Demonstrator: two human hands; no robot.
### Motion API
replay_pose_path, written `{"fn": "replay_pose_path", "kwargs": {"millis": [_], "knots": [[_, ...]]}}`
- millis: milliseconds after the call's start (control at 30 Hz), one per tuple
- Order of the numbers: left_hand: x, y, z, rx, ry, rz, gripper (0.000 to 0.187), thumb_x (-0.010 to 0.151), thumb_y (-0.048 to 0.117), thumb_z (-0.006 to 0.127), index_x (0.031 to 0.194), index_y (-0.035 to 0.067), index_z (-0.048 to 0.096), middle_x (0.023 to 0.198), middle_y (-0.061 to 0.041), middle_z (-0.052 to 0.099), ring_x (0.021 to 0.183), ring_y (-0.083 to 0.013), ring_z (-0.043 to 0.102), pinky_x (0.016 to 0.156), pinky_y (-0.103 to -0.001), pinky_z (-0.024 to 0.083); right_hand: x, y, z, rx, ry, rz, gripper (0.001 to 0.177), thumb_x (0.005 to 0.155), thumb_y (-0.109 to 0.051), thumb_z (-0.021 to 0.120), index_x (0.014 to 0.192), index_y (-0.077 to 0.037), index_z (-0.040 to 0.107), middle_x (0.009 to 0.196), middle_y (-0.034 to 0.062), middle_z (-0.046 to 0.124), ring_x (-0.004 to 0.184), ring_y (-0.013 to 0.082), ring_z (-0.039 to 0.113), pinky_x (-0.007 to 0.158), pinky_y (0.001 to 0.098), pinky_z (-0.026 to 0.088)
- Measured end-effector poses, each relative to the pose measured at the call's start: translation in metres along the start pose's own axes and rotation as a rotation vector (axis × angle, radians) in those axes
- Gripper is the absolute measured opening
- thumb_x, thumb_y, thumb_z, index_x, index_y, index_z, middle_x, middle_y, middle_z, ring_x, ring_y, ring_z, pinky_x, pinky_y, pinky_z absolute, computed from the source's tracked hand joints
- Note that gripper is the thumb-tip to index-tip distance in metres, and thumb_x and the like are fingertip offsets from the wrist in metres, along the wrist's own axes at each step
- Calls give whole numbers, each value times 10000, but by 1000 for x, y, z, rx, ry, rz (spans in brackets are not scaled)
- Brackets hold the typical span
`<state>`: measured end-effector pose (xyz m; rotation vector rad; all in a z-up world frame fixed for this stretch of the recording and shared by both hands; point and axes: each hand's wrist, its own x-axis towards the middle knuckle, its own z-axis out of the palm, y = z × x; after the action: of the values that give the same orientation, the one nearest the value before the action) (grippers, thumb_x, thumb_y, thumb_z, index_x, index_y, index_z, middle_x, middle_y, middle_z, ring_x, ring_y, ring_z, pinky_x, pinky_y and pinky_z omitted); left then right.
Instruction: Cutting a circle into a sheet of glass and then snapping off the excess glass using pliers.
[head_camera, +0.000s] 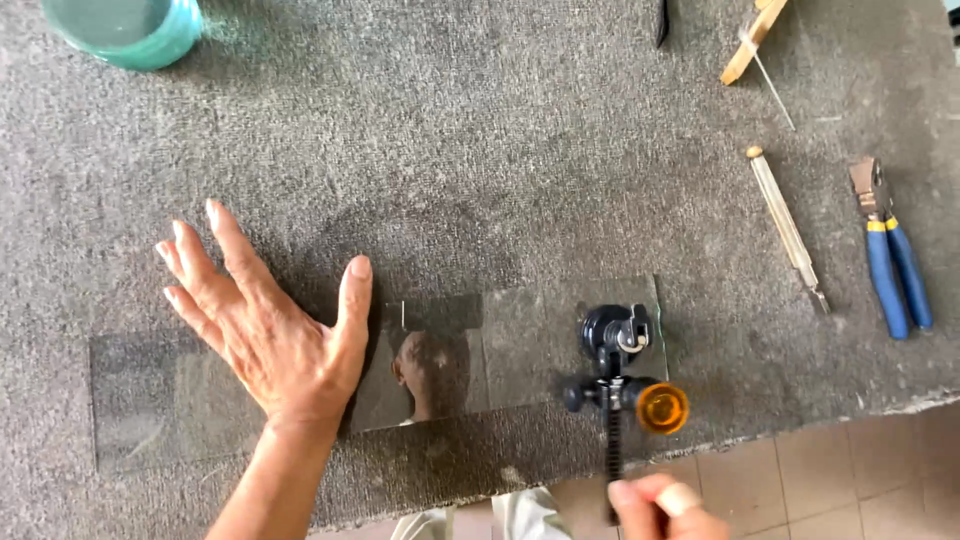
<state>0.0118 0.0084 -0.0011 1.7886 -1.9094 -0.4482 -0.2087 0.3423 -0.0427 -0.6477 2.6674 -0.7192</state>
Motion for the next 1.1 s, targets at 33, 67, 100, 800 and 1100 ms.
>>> {"fn": "replay_pose_path", "kwargs": {"millis": [33, 67, 100, 800, 1100], "knots": [[1, 0, 1, -3, 0, 0, 1117, 938, 793, 525, 1696, 89, 105, 1747, -255, 81, 1641, -409, -14, 1327, -588, -27, -6, -3, 15, -1, 2, 0, 183, 727, -166, 834, 636, -63, 713, 507, 52, 623, 445, 112, 613, 483, 311, 495], [3, -1, 2, 4, 2, 0, 1119, 931, 794, 525, 1692, 88, 106, 1742, -254, 87, 1637, -409, -11, 1323, -588, -27, -10, -7, 33, 45, 17, -30, 181, 701, -176, 848, 646, -63, 718, 495, 53, 648, 453, 114, 630, 498, 301, 509], [4, -2, 2, 11, 5, 0, 1122, 923, 796, 525, 1688, 88, 108, 1738, -252, 93, 1633, -409, -9, 1319, -587, -28, -14, -11, 51, 91, 31, -61, 186, 674, -185, 862, 657, -63, 723, 484, 53, 674, 462, 115, 648, 512, 291, 523], [1, 1, 3, 13, 50, -23, 1102, 946, 743, 627, 1673, 84, 125, 1715, -266, 80, 1612, -440, -2, 1311, -615, -7, 113, -310, -28, -824, -1002, -1423, 645, 648, -312, 875, 1183, -65, 614, 1134, 91, 507, 1112, 271, 487, 909, 452, 401], [-2, 0, 1, -21, 90, -3, 1098, 952, 728, 648, 1673, 91, 119, 1712, -275, 68, 1618, -454, 0, 1319, -621, 0, 112, -319, -3, -849, -1007, -1604, 917, 400, -326, 938, 1208, -38, 614, 1179, 116, 525, 1159, 311, 490, 950, 523, 348]]}}
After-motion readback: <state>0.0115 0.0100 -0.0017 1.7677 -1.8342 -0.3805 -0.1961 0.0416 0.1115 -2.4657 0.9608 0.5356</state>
